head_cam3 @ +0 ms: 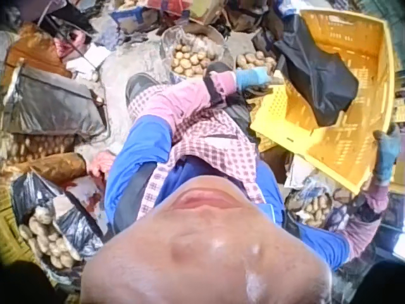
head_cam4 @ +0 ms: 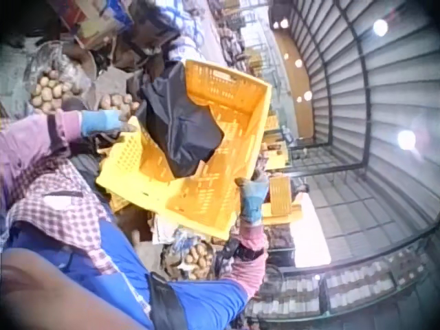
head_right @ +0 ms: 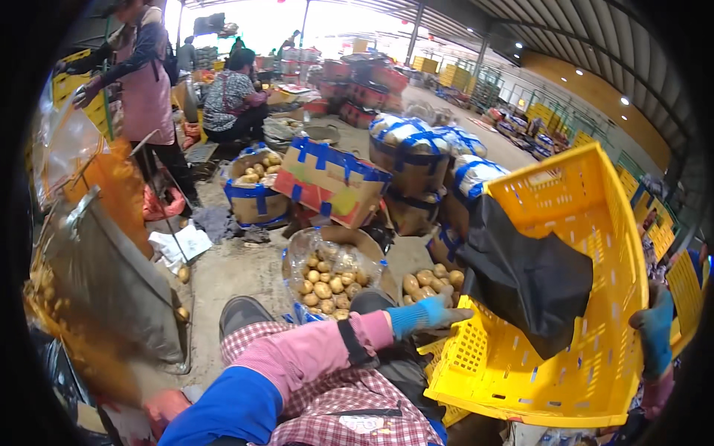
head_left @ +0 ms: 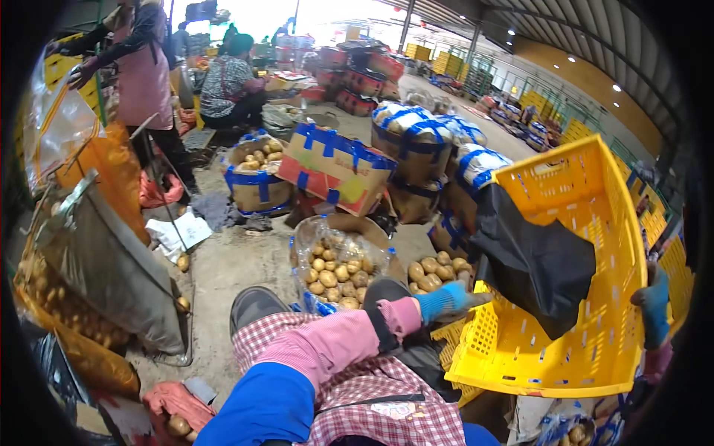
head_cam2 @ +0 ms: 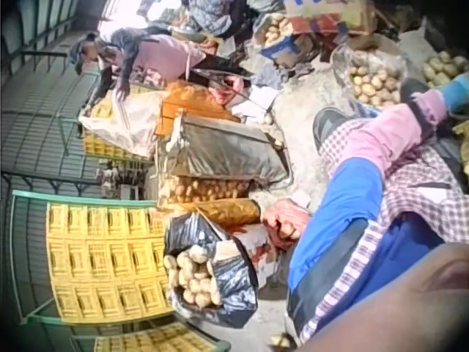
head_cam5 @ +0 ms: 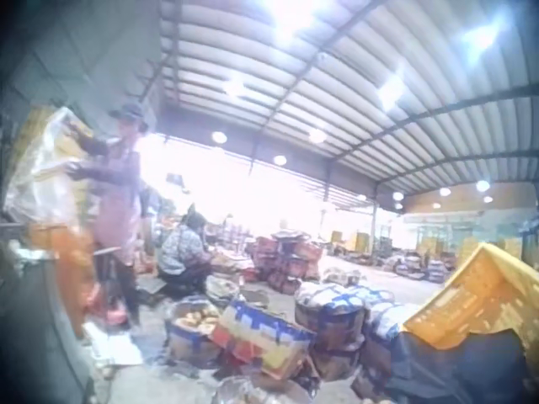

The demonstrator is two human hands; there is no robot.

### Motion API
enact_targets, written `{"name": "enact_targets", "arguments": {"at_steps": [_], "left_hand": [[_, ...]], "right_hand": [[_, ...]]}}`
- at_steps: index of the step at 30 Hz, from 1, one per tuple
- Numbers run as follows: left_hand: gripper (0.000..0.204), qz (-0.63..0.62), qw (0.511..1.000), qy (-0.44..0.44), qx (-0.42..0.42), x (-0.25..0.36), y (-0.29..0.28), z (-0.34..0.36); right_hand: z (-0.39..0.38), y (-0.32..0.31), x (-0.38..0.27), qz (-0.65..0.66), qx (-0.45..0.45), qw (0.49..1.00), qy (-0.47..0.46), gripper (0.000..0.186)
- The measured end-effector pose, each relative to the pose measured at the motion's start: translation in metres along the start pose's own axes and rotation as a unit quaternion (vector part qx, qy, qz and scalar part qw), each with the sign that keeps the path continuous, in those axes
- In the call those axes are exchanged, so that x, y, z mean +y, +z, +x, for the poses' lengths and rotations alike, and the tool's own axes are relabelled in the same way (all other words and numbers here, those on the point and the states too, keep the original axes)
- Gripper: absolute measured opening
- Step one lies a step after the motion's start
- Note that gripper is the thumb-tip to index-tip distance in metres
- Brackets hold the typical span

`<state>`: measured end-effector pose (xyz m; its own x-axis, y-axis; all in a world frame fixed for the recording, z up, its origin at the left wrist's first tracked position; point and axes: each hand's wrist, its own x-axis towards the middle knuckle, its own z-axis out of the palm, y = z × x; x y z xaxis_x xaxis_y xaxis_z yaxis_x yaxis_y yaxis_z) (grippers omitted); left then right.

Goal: Sort and pack potatoes into bags and crates in a produce warehouse.

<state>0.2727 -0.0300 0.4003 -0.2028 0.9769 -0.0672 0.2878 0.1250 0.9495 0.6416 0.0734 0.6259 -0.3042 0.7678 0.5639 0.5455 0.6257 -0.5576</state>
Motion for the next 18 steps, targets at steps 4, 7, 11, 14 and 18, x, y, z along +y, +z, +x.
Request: {"name": "enact_targets", "arguments": {"at_steps": [4, 7, 11, 14, 18], "left_hand": [[0.032, -0.437, 0.896, 0.045, 0.063, -0.021, -0.018, -0.018], [0.026, -0.398, 0.871, 0.165, 0.236, -0.036, -0.052, -0.027], [0.039, -0.315, 0.830, 0.278, 0.366, -0.013, -0.149, -0.103], [0.029, -0.286, 0.822, 0.309, 0.384, 0.005, -0.206, -0.179], [0.021, -0.168, 0.784, 0.228, 0.553, 0.002, -0.250, -0.294]], "right_hand": [[0.045, 0.025, -0.051, 0.165, -0.024, 0.982, -0.085, 0.062], [0.052, 0.042, -0.122, 0.151, -0.076, 0.975, -0.146, 0.061], [0.086, 0.085, -0.184, 0.202, -0.157, 0.938, -0.233, 0.061], [0.095, 0.131, -0.223, 0.218, -0.167, 0.910, -0.311, 0.058], [0.090, 0.289, -0.266, 0.392, -0.330, 0.817, -0.266, 0.060]]}}
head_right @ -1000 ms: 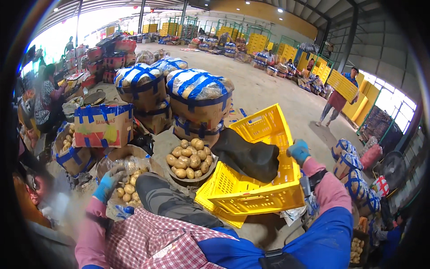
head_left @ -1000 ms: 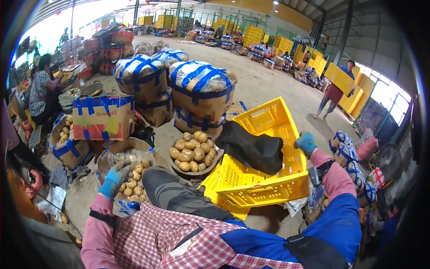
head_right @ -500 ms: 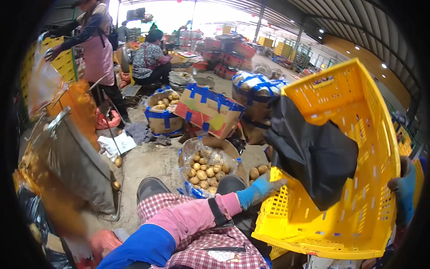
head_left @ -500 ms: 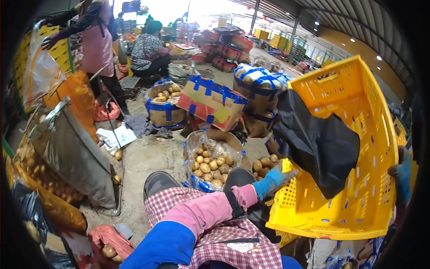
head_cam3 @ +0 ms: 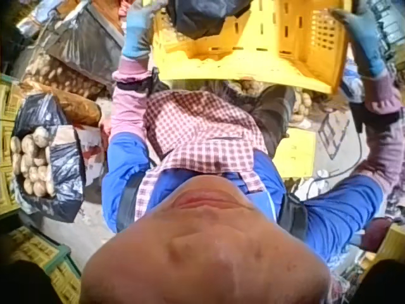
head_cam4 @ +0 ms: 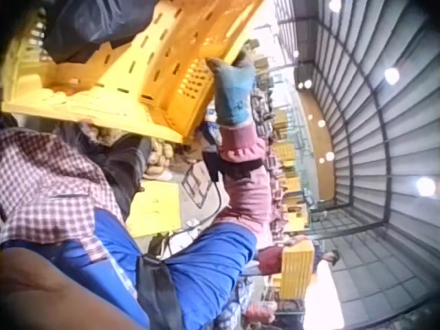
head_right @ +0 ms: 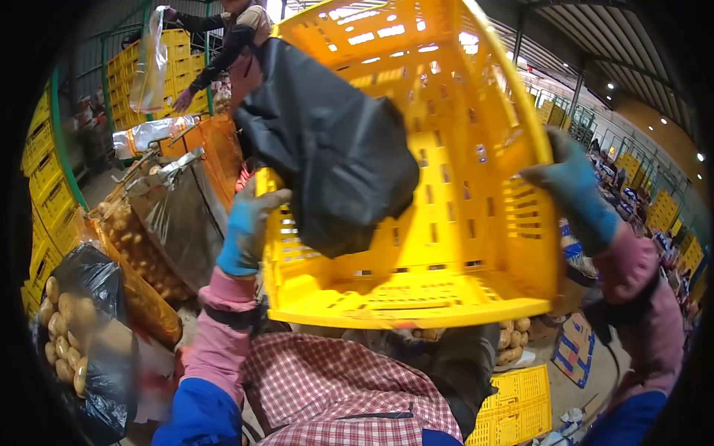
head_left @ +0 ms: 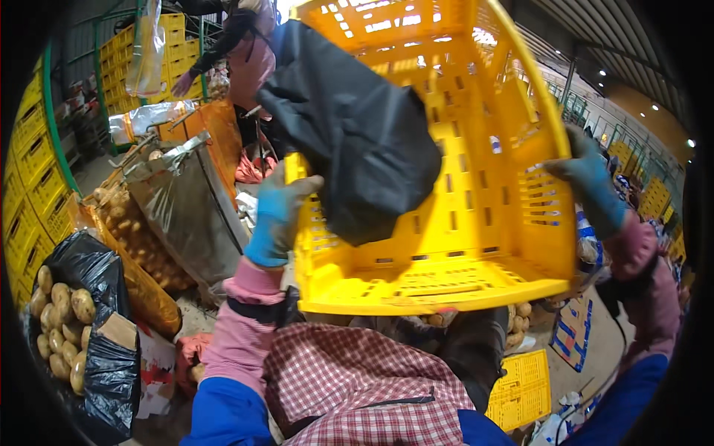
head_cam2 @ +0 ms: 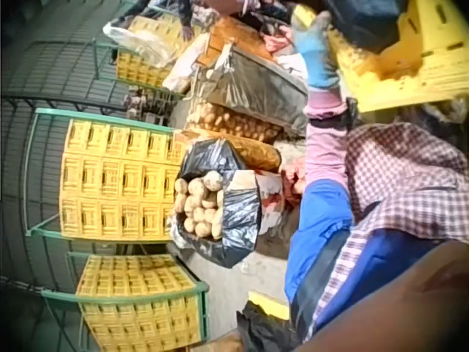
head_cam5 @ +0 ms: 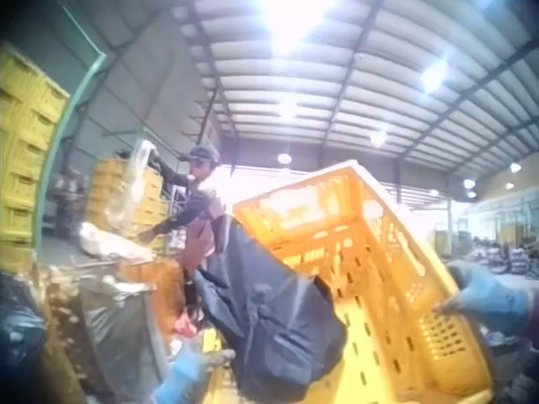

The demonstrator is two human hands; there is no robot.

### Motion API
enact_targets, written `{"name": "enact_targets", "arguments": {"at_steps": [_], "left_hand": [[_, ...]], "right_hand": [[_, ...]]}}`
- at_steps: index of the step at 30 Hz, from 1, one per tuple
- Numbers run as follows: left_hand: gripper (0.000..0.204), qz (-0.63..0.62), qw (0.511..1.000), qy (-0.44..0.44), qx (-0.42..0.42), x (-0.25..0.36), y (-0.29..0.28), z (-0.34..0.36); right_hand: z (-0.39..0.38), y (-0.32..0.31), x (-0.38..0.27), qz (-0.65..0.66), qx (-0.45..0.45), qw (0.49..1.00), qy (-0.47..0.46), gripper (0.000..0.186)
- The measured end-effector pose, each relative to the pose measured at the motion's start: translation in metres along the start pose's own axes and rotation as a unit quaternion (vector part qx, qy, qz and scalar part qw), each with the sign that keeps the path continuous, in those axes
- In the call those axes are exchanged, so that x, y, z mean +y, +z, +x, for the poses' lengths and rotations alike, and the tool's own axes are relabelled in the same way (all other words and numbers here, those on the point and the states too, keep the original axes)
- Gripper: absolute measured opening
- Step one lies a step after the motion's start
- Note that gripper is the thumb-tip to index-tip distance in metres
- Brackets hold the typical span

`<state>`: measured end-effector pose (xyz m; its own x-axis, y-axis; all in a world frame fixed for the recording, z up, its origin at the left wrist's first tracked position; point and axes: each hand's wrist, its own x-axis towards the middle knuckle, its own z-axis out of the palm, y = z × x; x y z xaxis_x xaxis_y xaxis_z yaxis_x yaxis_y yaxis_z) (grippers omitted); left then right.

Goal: Sort and pack potatoes into bags and crates in a produce warehouse.

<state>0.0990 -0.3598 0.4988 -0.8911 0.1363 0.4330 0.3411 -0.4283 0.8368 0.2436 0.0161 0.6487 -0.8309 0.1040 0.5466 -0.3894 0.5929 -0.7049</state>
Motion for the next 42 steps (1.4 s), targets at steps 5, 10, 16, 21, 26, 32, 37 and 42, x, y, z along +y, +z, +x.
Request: {"name": "enact_targets", "arguments": {"at_steps": [5, 10, 16, 21, 26, 32, 37, 42], "left_hand": [[0.026, 0.279, 0.952, 0.039, 0.115, 0.015, -0.081, 0.003], [0.038, 0.506, 0.852, 0.058, 0.122, -0.021, -0.142, 0.012], [0.036, 0.681, 0.729, -0.068, -0.016, -0.074, -0.159, 0.026], [0.041, 0.696, 0.706, -0.114, -0.054, -0.184, -0.235, 0.032], [0.038, 0.602, 0.778, -0.172, -0.040, -0.254, -0.300, 0.030], [0.041, 0.543, 0.737, -0.402, -0.039, -0.306, -0.321, 0.007], [0.054, 0.778, 0.608, -0.068, -0.141, -0.321, -0.239, 0.019], [0.071, 0.518, 0.668, -0.530, -0.063, -0.401, -0.212, 0.007]], "right_hand": [[0.015, 0.160, 0.172, 0.174, -0.012, 0.983, 0.053, 0.052], [-0.041, 0.320, 0.259, 0.378, 0.058, 0.915, 0.127, 0.048], [-0.139, 0.406, 0.311, 0.433, 0.067, 0.837, 0.329, 0.053], [-0.180, 0.436, 0.340, 0.390, 0.072, 0.825, 0.403, 0.055], [-0.157, 0.429, 0.334, 0.227, -0.018, 0.885, 0.406, 0.036], [-0.147, 0.438, 0.361, 0.050, -0.137, 0.908, 0.393, 0.041], [-0.163, 0.446, 0.387, 0.048, -0.091, 0.926, 0.363, 0.045], [-0.181, 0.425, 0.355, 0.084, -0.173, 0.916, 0.353, 0.052]]}}
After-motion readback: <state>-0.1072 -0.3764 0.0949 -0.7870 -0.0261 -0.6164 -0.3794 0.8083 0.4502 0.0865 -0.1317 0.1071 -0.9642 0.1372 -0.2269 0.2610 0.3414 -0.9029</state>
